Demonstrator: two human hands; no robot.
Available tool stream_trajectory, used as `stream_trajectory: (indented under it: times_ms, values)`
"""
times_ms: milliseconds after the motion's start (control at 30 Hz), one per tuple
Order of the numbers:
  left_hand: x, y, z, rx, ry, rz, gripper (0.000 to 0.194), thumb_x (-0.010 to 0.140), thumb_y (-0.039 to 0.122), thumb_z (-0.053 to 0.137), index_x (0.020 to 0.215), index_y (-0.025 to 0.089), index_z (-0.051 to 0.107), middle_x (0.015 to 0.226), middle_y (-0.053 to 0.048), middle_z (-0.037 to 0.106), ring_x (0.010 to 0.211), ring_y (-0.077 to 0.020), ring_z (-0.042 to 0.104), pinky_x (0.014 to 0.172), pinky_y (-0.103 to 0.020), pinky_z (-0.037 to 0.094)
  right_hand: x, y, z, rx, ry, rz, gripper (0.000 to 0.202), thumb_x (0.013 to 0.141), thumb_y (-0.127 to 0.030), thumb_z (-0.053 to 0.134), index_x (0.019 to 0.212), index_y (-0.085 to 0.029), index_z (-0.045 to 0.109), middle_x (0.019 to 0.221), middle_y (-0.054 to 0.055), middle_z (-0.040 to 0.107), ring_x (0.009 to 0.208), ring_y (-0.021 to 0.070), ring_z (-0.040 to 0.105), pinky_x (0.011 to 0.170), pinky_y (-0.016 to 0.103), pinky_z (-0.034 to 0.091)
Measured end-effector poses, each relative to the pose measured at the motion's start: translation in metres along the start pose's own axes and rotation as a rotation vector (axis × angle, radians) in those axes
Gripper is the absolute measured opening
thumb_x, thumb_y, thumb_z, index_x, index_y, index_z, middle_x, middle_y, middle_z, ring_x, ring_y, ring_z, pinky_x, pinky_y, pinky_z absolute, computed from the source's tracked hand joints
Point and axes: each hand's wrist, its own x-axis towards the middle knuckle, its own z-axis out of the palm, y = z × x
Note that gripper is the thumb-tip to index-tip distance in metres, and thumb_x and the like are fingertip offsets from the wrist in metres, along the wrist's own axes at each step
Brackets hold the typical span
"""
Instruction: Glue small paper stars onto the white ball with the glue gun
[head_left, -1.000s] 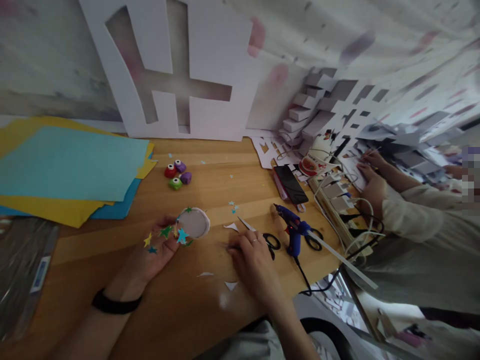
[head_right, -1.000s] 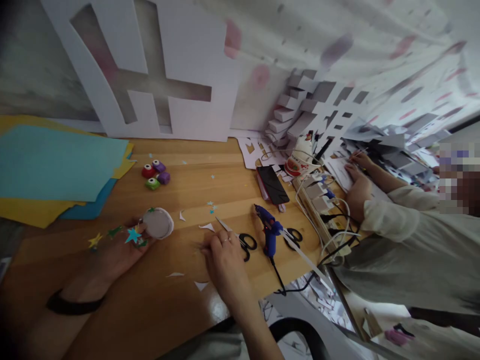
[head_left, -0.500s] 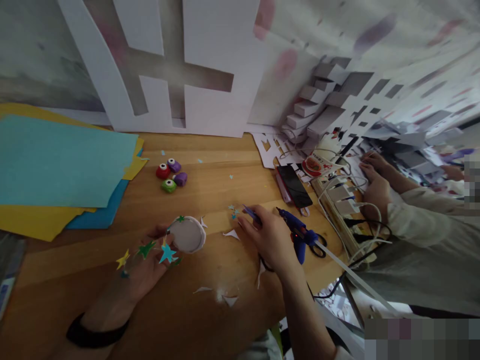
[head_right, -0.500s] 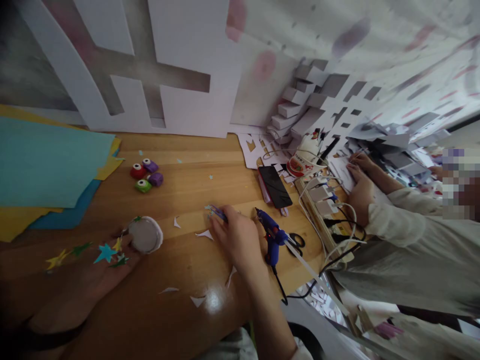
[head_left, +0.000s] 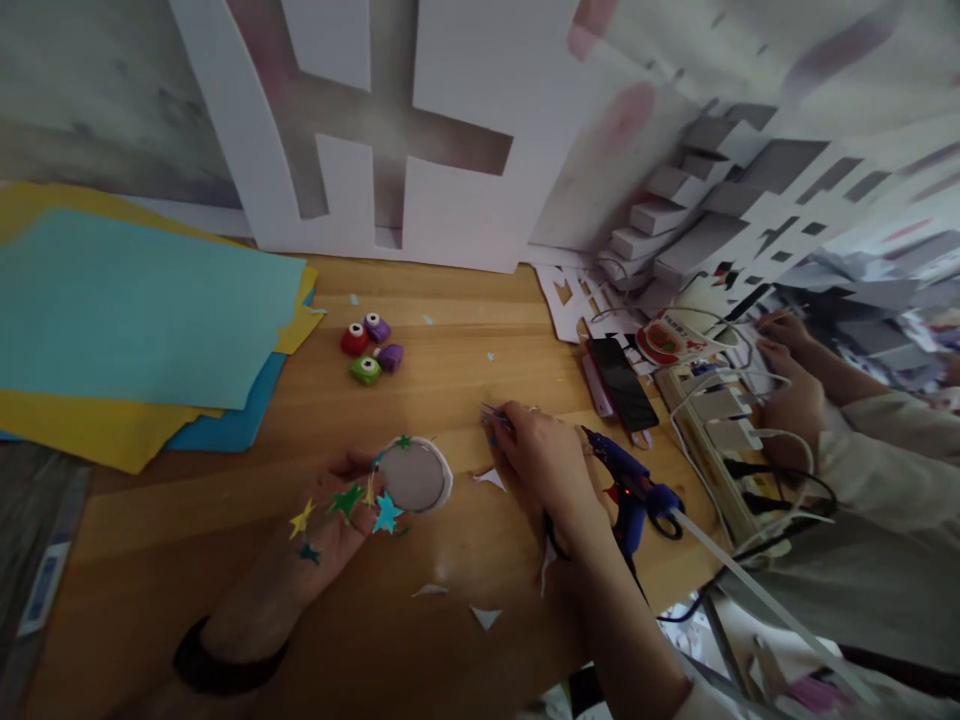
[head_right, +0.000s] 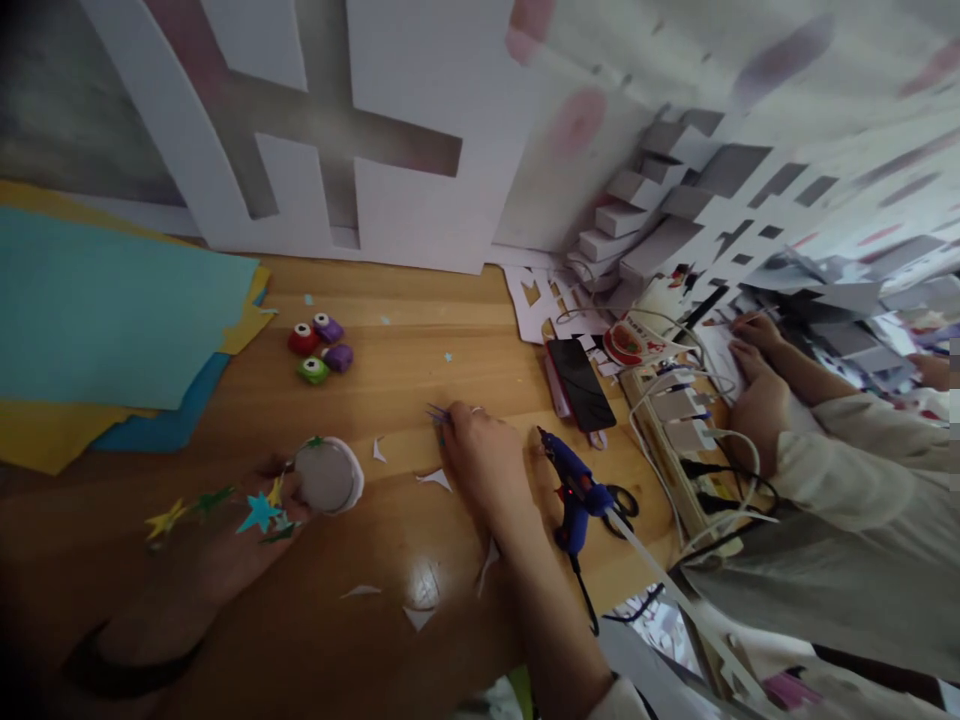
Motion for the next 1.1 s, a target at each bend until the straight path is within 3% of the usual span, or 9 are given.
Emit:
stream_trajectory:
  times_ms: [167,367,667,767,900,1000,1100]
  values:
    - [-0.001,-0.002,0.003,0.005,0.008,0.099,0.035,0.048,0.022,0.096,0.071,0.018,0.069,0.061,0.002,0.068,0.057,-0.0107,0.064,0.054,-0.018,0.053,0.000,-0.001,-0.002,0.032,-0.002,0.034,0.023,0.097,-0.035,0.052,0.102,-0.018,0.067,0.086,0.012,0.075,0.076,0.0262,0.070,0.059,0.030,0.035]
    - [0.003,-0.004,0.004,0.042,0.037,0.096,0.034,0.045,0.012,0.094,0.069,0.018,0.070,0.068,0.001,0.074,0.061,-0.0128,0.068,0.057,-0.020,0.057,0.004,0.001,0.000,0.024,0.000,0.035,0.022,0.097,-0.031,0.050,0.095,-0.018,0.068,0.083,0.012,0.075,0.073,0.0253,0.068,0.057,0.030,0.031]
    - [0.002,-0.004,0.009,0.028,0.029,0.112,0.037,0.043,0.020,0.097,0.069,0.015,0.071,0.067,0.001,0.073,0.058,-0.0100,0.067,0.054,-0.016,0.055,-0.005,0.008,0.004,0.270,0.134,0.002,0.020,0.092,-0.035,0.054,0.085,-0.020,0.065,0.068,0.003,0.067,0.063,0.0193,0.062,0.057,0.026,0.030]
    - [0.001,-0.003,0.010,0.043,0.047,0.095,0.037,0.042,0.022,0.097,0.068,0.016,0.071,0.066,0.002,0.073,0.058,-0.0095,0.067,0.055,-0.015,0.055,-0.012,0.006,0.012,0.313,0.121,-0.050,0.018,0.092,-0.034,0.057,0.084,-0.019,0.064,0.070,0.004,0.068,0.065,0.0195,0.062,0.058,0.026,0.032]
    - [0.000,-0.004,0.008,0.037,0.062,0.100,0.040,0.038,0.021,0.097,0.068,0.018,0.072,0.068,0.003,0.074,0.061,-0.0103,0.068,0.058,-0.017,0.056,-0.029,0.006,0.013,0.544,0.049,-0.145,0.020,0.092,-0.038,0.060,0.083,-0.020,0.061,0.070,0.001,0.066,0.064,0.0167,0.059,0.059,0.024,0.037]
    - [0.000,-0.004,0.004,0.032,0.033,0.096,0.041,0.040,0.023,0.097,0.071,0.019,0.071,0.068,0.003,0.074,0.061,-0.0115,0.067,0.058,-0.019,0.056,-0.042,0.012,0.004,0.682,0.051,-0.069,0.023,0.098,-0.041,0.049,0.093,-0.021,0.058,0.077,0.001,0.067,0.070,0.0169,0.062,0.062,0.024,0.040]
    - [0.000,-0.004,0.004,0.042,0.032,0.092,0.039,0.042,0.025,0.097,0.070,0.019,0.071,0.067,0.004,0.073,0.059,-0.0101,0.067,0.057,-0.018,0.055,-0.048,0.019,-0.003,0.622,0.051,0.007,0.023,0.102,-0.037,0.038,0.096,-0.021,0.053,0.080,0.002,0.069,0.075,0.0192,0.066,0.063,0.026,0.041]
